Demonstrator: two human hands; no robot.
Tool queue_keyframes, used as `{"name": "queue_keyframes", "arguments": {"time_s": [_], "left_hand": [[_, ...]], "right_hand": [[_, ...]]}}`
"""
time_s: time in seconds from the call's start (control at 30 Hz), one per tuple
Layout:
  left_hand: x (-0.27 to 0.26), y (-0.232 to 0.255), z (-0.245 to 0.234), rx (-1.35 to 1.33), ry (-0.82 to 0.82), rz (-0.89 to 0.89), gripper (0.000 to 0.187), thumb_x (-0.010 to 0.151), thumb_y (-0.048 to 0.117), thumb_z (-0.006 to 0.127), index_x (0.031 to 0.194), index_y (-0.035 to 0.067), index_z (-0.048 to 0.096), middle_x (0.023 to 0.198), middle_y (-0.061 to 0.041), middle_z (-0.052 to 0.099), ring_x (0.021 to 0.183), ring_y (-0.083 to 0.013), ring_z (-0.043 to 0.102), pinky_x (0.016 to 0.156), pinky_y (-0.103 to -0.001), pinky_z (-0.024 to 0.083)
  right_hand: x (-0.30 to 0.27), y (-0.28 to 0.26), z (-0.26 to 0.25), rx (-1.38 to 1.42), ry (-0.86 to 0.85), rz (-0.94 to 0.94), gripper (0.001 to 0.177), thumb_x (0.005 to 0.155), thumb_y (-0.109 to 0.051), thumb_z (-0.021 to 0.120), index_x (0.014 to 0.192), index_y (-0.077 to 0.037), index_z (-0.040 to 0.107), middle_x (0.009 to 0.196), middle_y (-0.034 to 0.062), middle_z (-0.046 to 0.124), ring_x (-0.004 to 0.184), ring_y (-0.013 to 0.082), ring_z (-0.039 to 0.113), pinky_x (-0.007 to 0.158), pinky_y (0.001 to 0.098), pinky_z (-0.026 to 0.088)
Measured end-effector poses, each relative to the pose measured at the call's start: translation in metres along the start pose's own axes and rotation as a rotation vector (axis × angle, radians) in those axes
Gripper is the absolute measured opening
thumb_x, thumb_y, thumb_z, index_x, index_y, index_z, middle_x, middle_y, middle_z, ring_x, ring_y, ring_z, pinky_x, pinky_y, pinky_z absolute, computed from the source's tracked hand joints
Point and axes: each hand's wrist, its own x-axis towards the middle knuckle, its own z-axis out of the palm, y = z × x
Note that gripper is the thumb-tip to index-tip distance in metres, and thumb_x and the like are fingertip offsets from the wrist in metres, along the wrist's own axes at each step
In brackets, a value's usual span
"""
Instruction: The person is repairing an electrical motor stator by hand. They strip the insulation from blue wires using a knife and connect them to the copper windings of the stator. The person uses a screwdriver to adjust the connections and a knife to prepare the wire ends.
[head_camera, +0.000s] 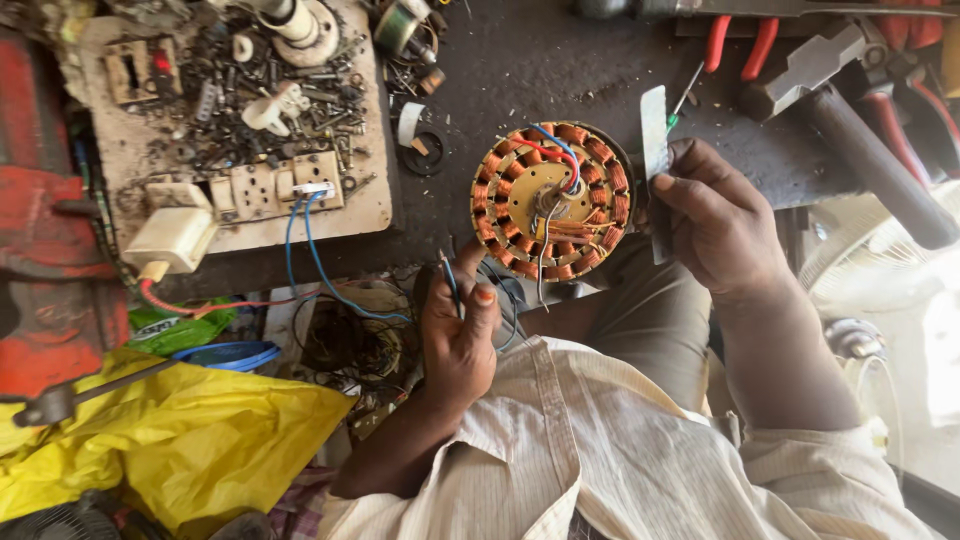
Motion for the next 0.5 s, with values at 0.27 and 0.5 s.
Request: {"name": "queue_keyframes", "arguments": {"time_s": [0.27, 0.5], "left_hand": [[0.025, -0.008, 0.002, -0.070, 0.084, -0.095, 0.036, 0.108, 0.041, 0.057, 0.096, 0.008, 0.053, 0.069, 0.005, 0.046, 0.053, -0.0020, 0.034, 0.048, -0.022, 0.028], [0.099, 0.010, -0.014, 0.362, 0.088, -0.099, 0.045, 0.105, 0.052, 0.057, 0.081, 0.015, 0.054, 0.071, 0.008, 0.043, 0.067, -0.0062, 0.040, 0.061, -0.028, 0.033]], "right_hand": [[-0.031, 0.011, -0.001, -0.023, -0.043, -0.029, 0.021, 0.109, -0.009, 0.052, 0.126, 0.002, 0.055, 0.102, 0.0157, 0.070, 0.081, 0.0184, 0.065, 0.073, 0.0291, 0.052], [-0.068, 0.058, 0.020, -0.102, -0.176, 0.036, 0.012, 0.107, -0.009, 0.051, 0.117, -0.002, 0.048, 0.116, 0.0178, 0.070, 0.111, 0.0242, 0.071, 0.099, 0.0400, 0.057]]}}
